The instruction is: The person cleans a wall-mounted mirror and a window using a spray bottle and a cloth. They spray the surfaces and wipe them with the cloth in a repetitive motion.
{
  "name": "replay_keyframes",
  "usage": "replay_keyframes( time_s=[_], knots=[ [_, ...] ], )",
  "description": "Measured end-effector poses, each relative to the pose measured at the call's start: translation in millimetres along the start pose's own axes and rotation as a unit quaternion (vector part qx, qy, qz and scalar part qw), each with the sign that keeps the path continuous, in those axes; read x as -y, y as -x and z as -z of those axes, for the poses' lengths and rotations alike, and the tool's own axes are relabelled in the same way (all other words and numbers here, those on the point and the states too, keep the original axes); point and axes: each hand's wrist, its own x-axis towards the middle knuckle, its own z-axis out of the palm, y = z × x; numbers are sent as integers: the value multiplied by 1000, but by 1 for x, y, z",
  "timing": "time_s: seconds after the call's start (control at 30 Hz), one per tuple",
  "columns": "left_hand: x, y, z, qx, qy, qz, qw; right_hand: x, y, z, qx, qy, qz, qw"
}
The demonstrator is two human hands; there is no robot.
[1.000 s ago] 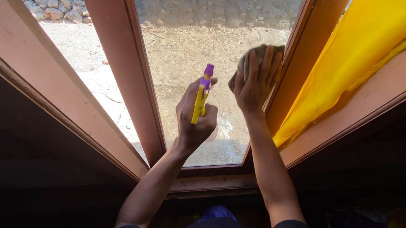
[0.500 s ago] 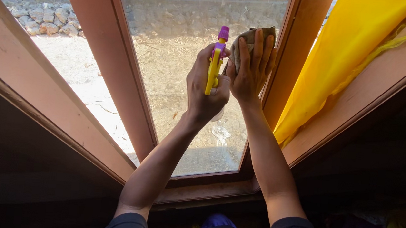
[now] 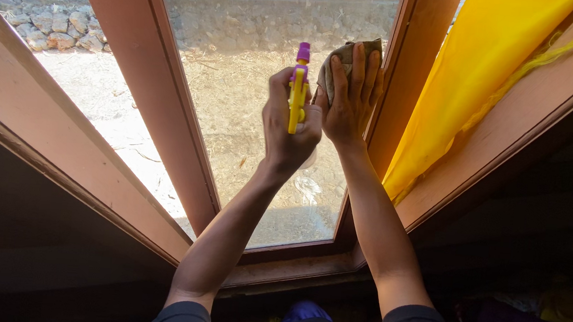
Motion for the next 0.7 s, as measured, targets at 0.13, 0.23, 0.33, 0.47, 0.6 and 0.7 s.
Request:
replay_keyframes(
  time_s=[0.13,0.23,0.33,0.47,0.6,0.7],
  knots=[
    [-5,3,22,-53,-15,-14,998,2,-1,5,15,0,6,1000],
    [-17,4,42,-56,-27,11,998,3,-1,2,9,1,8,1000],
    [-25,4,56,-79,-77,-56,992,3,0,0,12,6,11,1000],
    [-29,7,68,-81,-60,-35,994,3,0,1,14,7,15,1000],
    [-30,16,78,-92,-39,5,995,5,0,3,18,11,14,1000],
    [-30,24,83,-104,-42,18,994,6,3,3,23,15,8,1000]
  ],
)
